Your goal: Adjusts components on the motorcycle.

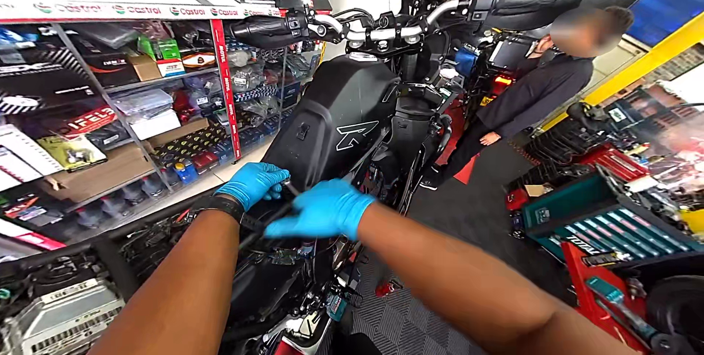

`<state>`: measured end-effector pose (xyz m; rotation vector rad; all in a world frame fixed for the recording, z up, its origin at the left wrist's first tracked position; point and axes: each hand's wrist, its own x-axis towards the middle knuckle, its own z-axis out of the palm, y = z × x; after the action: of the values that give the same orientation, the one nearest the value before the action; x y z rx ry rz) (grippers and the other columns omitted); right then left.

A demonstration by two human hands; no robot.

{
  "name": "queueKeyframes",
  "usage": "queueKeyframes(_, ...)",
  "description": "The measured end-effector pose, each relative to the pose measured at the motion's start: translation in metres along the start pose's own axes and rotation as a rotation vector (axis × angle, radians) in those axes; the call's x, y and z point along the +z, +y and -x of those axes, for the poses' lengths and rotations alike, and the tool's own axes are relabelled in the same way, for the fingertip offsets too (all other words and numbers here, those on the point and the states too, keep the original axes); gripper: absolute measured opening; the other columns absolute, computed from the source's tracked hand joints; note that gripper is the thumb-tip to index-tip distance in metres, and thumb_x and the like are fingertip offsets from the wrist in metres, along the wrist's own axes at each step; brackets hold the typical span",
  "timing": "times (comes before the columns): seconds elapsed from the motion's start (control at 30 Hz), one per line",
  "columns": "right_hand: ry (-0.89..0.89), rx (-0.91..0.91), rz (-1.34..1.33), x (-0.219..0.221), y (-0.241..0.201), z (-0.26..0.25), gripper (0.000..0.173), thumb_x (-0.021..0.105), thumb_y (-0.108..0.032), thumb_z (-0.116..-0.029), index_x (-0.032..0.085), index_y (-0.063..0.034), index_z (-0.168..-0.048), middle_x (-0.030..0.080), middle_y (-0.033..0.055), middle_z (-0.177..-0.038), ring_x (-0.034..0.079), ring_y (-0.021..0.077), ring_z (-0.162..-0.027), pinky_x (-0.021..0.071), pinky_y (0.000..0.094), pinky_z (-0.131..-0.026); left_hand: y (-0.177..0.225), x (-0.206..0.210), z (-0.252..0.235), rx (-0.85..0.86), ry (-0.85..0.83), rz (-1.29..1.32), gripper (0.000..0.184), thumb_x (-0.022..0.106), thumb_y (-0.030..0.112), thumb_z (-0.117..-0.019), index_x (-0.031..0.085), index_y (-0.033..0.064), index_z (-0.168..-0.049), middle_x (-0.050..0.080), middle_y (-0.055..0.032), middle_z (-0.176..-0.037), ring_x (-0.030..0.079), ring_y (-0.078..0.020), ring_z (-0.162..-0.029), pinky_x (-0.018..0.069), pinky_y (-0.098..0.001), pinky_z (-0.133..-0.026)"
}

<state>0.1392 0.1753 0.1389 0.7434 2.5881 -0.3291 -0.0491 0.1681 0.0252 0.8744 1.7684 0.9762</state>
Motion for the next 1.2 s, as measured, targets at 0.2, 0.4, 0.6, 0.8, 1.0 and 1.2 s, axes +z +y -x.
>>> queueKeyframes(0.2, -0.069, -0.092, -0.361, 0.004, 0.014, -0.005, 0.060, 0.052, -0.059, -0.1027, 0.074, -0.0046, -0.114, 0.075, 0.0139, -0.103, 0.071, 0.0280, -0.096, 0.0553, 0.0554, -0.088, 0.001, 0.001, 0.009, 0.028, 0.012, -0.041, 0.029, 0.059, 0.030, -0.1059, 0.073, 0.0053, -0.109, 0.069, -0.0066, -0.075, 0.065, -0.0137, -0.062, 0.0567, -0.0319, -0.062)
queueKeyframes(0.4, 0.006, -0.062, -0.137, 0.006, -0.012, 0.007, 0.071, 0.050, -0.078, -0.0920, 0.075, -0.0114, -0.101, 0.072, 0.0110, -0.093, 0.069, 0.0308, -0.093, 0.0525, 0.0604, -0.078, 0.001, 0.002, 0.005, 0.005, 0.029, -0.019, 0.027, 0.062, 0.030, -0.1048, 0.073, 0.0060, -0.108, 0.069, -0.0059, -0.073, 0.064, -0.0132, -0.060, 0.0562, -0.0311, -0.060)
queueKeyframes(0.6, -0.092, -0.057, -0.153, -0.001, 0.036, -0.003, 0.057, 0.056, -0.060, -0.0999, 0.075, -0.0075, -0.108, 0.073, 0.0140, -0.102, 0.069, 0.0305, -0.099, 0.0523, 0.0601, -0.088, 0.003, 0.000, 0.011, 0.004, 0.011, -0.014, 0.027, 0.061, 0.028, -0.1053, 0.072, 0.0044, -0.112, 0.071, -0.0076, -0.076, 0.067, -0.0143, -0.063, 0.0577, -0.0315, -0.062)
queueKeyframes(0.8, 0.014, -0.227, -0.059, 0.021, -0.031, 0.003, 0.064, 0.058, -0.072, -0.0915, 0.072, -0.0131, -0.111, 0.072, 0.0068, -0.095, 0.069, 0.0261, -0.093, 0.0534, 0.0558, -0.081, -0.002, 0.000, 0.004, 0.002, -0.005, -0.006, 0.025, 0.063, 0.029, -0.1040, 0.074, 0.0063, -0.108, 0.069, -0.0054, -0.076, 0.065, -0.0126, -0.064, 0.0571, -0.0314, -0.064)
queueKeyframes(1.0, -0.030, 0.012, 0.099, -0.007, 0.052, -0.006, 0.064, 0.049, -0.073, -0.0955, 0.074, -0.0146, -0.096, 0.072, 0.0089, -0.095, 0.069, 0.0298, -0.096, 0.0517, 0.0603, -0.082, -0.001, -0.001, 0.005, -0.001, -0.013, 0.015, 0.026, 0.062, 0.030, -0.1044, 0.074, 0.0066, -0.110, 0.069, -0.0041, -0.072, 0.066, -0.0118, -0.060, 0.0571, -0.0293, -0.060)
queueKeyframes(1.2, -0.072, -0.241, -0.256, 0.008, -0.014, -0.006, 0.054, 0.058, -0.061, -0.0985, 0.074, -0.0122, -0.114, 0.073, 0.0085, -0.101, 0.069, 0.0252, -0.099, 0.0543, 0.0558, -0.088, 0.002, -0.002, 0.004, 0.027, -0.014, -0.048, 0.027, 0.061, 0.030, -0.1051, 0.074, 0.0058, -0.106, 0.068, -0.0046, -0.075, 0.064, -0.0113, -0.063, 0.0564, -0.0308, -0.064)
